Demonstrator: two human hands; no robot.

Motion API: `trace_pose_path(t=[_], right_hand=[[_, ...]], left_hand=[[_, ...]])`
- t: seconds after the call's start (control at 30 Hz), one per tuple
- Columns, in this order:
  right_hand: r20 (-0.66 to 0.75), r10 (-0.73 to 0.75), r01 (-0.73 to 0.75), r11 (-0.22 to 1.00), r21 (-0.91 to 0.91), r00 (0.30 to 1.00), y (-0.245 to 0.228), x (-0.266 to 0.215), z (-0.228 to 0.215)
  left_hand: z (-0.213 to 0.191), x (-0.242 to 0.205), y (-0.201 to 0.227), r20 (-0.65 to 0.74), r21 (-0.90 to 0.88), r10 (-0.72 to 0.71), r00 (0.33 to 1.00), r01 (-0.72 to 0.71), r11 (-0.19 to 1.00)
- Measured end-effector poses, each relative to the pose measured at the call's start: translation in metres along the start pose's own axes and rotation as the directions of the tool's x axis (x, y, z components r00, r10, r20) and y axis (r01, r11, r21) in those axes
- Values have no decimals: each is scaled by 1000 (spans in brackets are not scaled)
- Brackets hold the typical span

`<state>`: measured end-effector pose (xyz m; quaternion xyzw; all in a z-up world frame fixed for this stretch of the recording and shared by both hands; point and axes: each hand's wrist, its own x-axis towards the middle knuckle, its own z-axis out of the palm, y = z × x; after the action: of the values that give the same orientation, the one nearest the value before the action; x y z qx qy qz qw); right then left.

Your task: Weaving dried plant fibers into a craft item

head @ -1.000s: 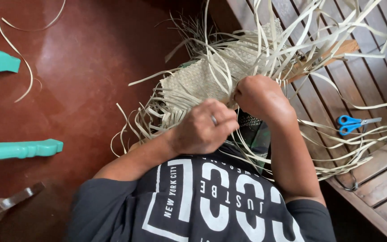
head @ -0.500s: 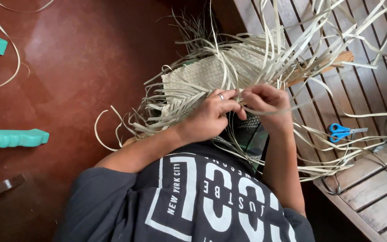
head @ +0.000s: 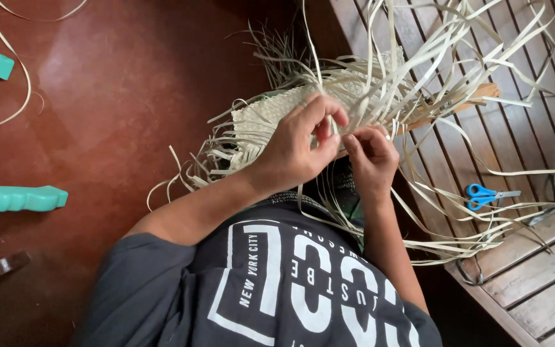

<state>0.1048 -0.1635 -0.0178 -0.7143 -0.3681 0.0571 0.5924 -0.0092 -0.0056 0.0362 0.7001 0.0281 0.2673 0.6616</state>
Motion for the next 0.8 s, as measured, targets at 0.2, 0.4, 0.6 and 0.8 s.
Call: trace_pose_path(t=[0.2, 0.4, 0.6, 0.8], right_hand=[[-19, -110, 109, 993, -34, 994, 6, -12, 4], [1, -74, 72, 962, -262, 997, -3, -14, 5], [14, -160, 161, 978, -134, 987, 7, -12, 8], [15, -240, 238, 951, -195, 971, 10, -10, 9]], left_hand=[[9, -10, -12, 248, 296, -9, 969, -67, 953], [-37, 10, 101, 272, -315, 82, 959, 8, 949], [-89, 4, 138, -320, 356, 361, 876, -242, 903], [-55, -3, 77, 187, 980, 287, 939, -200, 14]])
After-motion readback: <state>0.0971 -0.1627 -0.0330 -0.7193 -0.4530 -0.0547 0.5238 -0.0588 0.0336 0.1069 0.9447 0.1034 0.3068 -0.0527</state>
